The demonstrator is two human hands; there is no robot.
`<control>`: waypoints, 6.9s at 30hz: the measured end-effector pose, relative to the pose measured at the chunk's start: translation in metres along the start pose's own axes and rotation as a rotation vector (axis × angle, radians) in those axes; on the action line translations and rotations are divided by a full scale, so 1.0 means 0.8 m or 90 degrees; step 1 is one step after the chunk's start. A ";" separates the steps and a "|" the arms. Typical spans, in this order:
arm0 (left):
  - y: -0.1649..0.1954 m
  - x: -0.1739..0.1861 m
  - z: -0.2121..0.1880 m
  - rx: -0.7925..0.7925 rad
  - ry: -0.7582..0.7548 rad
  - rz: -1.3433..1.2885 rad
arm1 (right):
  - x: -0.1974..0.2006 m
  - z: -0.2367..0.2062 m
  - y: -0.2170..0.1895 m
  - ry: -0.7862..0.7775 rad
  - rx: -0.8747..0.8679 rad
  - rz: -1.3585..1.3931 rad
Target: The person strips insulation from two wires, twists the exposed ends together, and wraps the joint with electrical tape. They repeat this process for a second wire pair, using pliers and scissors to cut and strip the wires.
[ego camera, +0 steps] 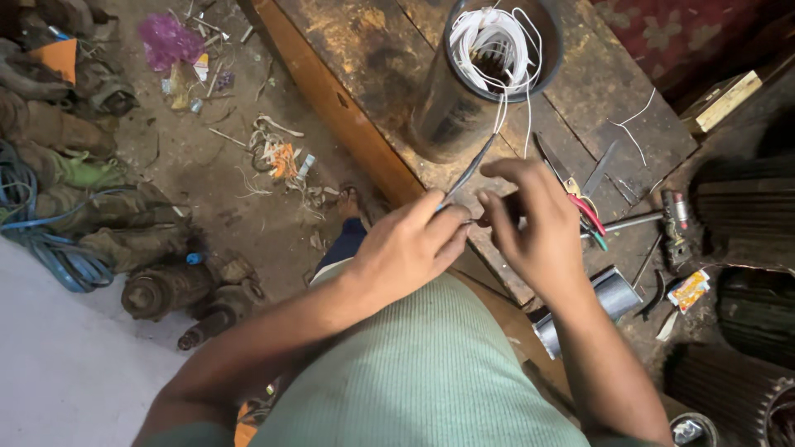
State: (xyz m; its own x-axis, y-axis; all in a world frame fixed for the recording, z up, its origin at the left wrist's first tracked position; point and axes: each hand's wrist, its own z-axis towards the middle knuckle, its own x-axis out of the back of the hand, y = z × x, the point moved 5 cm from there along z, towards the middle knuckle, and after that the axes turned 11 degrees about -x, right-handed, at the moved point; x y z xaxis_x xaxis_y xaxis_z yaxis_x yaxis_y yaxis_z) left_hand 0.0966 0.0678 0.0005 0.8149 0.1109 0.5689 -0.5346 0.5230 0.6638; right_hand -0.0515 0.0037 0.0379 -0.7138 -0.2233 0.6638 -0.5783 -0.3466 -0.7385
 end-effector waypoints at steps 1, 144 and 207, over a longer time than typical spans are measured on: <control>-0.005 0.001 -0.001 0.050 -0.007 -0.071 | 0.001 -0.010 0.001 0.005 0.030 0.054; -0.048 -0.005 0.002 0.161 -0.087 -0.320 | -0.012 -0.026 0.008 0.087 0.259 -0.134; -0.045 -0.013 -0.001 0.131 -0.002 -0.230 | -0.048 -0.049 0.082 -0.020 -0.158 0.277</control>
State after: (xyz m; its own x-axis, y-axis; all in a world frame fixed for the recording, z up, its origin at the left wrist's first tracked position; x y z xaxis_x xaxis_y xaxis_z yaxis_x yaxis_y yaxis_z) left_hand 0.1078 0.0482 -0.0298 0.9580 -0.0517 0.2822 -0.2476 0.3478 0.9043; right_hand -0.0775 0.0255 -0.0411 -0.8993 -0.3282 0.2891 -0.3096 0.0108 -0.9508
